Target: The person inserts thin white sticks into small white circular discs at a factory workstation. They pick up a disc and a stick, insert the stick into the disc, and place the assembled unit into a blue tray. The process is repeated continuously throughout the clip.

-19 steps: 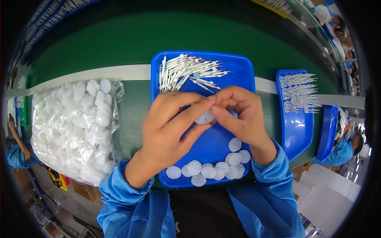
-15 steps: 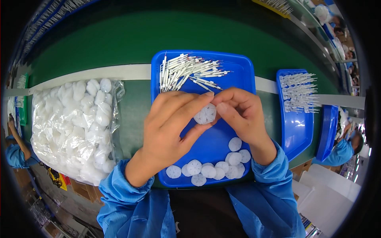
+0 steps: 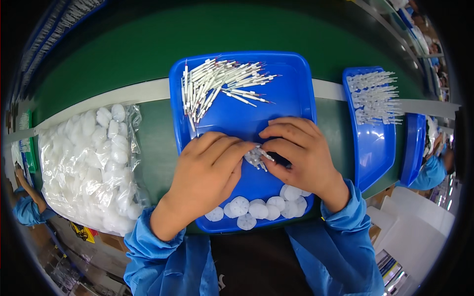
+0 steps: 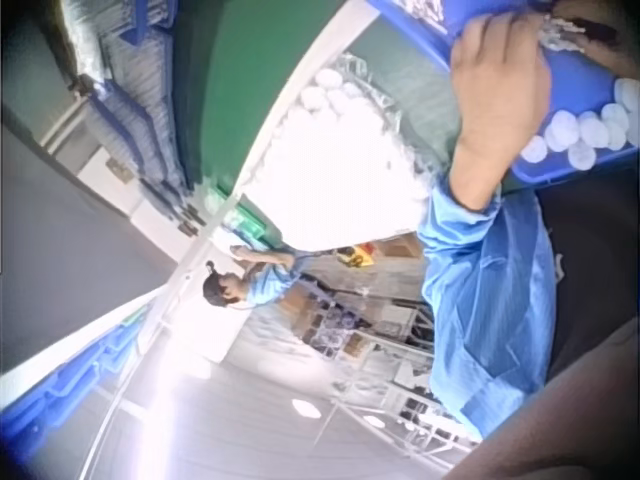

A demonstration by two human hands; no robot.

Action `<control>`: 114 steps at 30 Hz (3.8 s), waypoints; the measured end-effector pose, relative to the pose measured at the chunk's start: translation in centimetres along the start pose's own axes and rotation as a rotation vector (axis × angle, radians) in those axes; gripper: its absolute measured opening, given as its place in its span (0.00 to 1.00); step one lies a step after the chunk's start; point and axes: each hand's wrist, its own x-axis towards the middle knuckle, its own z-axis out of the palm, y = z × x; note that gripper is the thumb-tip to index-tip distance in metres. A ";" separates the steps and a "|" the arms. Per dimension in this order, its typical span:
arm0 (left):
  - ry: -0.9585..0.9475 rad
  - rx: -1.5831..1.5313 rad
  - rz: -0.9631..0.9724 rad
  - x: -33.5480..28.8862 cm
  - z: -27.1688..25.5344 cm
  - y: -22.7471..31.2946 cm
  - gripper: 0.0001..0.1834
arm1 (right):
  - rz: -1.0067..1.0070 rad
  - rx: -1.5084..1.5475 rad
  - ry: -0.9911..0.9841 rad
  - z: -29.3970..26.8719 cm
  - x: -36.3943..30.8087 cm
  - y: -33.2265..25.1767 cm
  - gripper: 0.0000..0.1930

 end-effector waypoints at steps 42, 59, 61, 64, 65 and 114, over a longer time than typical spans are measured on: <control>-0.347 0.147 0.153 -5.5 -3.1 3.5 0.29 | 0.468 -0.456 0.492 -10.0 -12.3 3.0 0.06; 0.221 -0.642 -0.266 -3.7 -1.0 0.0 0.07 | -0.179 -0.615 0.165 2.4 7.8 1.2 0.07; 0.251 -0.858 -0.393 -0.9 -0.8 -0.3 0.07 | -0.169 -0.521 0.184 2.2 7.4 1.9 0.07; 0.228 -0.833 -0.394 2.0 -1.1 -1.7 0.11 | -0.039 -0.236 0.248 0.8 6.6 1.6 0.11; 0.270 -0.819 -0.397 2.7 -1.1 -2.1 0.12 | 0.009 -0.130 0.282 0.4 6.5 1.6 0.12; 0.388 -0.274 -0.306 3.3 1.3 -1.9 0.24 | -0.068 -0.049 0.454 2.6 6.5 0.9 0.07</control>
